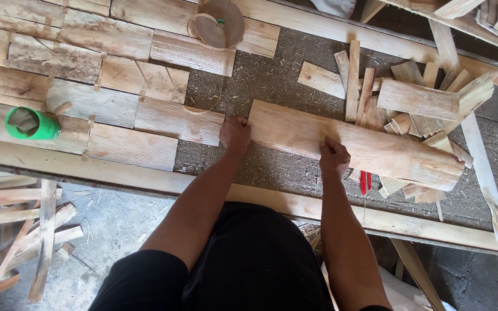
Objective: Trimming and arranging small wooden planks to create a tiled pattern on a surface.
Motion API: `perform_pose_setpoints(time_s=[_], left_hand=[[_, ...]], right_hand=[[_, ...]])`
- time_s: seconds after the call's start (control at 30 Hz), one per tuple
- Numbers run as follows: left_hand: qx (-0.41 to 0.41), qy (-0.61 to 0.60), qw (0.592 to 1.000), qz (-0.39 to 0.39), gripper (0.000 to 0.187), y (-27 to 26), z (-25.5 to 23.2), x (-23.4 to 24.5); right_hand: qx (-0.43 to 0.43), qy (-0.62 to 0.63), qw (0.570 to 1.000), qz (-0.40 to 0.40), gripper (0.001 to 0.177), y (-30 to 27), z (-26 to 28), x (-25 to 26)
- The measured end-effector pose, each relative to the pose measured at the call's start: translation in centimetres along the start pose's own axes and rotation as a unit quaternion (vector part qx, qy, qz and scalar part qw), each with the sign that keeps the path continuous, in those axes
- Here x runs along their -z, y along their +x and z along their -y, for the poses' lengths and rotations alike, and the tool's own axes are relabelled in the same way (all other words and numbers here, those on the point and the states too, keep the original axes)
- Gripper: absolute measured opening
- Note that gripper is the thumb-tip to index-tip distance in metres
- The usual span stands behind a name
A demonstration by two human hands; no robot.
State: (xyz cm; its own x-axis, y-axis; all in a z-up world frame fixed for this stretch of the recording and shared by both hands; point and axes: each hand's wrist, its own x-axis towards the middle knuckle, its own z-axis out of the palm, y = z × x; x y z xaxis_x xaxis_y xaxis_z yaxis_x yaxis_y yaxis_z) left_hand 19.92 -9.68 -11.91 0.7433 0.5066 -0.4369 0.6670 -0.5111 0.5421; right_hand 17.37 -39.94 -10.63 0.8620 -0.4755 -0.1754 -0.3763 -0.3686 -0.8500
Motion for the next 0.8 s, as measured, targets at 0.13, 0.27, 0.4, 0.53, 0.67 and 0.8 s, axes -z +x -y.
perform_pose_setpoints(time_s=[0.13, 0.27, 0.4, 0.53, 0.67, 0.8], left_hand=[[0.003, 0.0, 1.0, 0.005, 0.014, -0.4, -0.4, 0.9], [-0.039, -0.005, 0.999, 0.008, 0.023, -0.1, -0.7, 1.5], [-0.064, -0.011, 0.998, 0.005, 0.026, 0.9, 0.1, 0.7], [-0.081, 0.01, 0.996, 0.037, 0.027, 0.5, -1.0, 2.2], [-0.141, 0.01, 0.989, 0.034, 0.047, -0.3, -1.7, 3.5], [-0.119, 0.003, 0.99, 0.069, 0.046, 0.8, -0.8, 1.9]], right_hand=[[0.024, -0.002, 1.0, 0.007, 0.029, 0.3, -1.0, -0.4], [0.02, 0.008, 1.0, 0.004, 0.029, 0.6, -1.1, -0.5], [0.013, 0.031, 0.999, 0.003, 0.028, 0.7, -1.5, -0.6], [0.01, 0.045, 0.999, 0.009, 0.027, 1.2, -2.5, -0.7], [0.01, 0.057, 0.998, 0.006, 0.025, 1.5, -2.7, -0.6], [-0.008, 0.065, 0.998, 0.0, 0.024, 1.3, -2.1, -0.7]])
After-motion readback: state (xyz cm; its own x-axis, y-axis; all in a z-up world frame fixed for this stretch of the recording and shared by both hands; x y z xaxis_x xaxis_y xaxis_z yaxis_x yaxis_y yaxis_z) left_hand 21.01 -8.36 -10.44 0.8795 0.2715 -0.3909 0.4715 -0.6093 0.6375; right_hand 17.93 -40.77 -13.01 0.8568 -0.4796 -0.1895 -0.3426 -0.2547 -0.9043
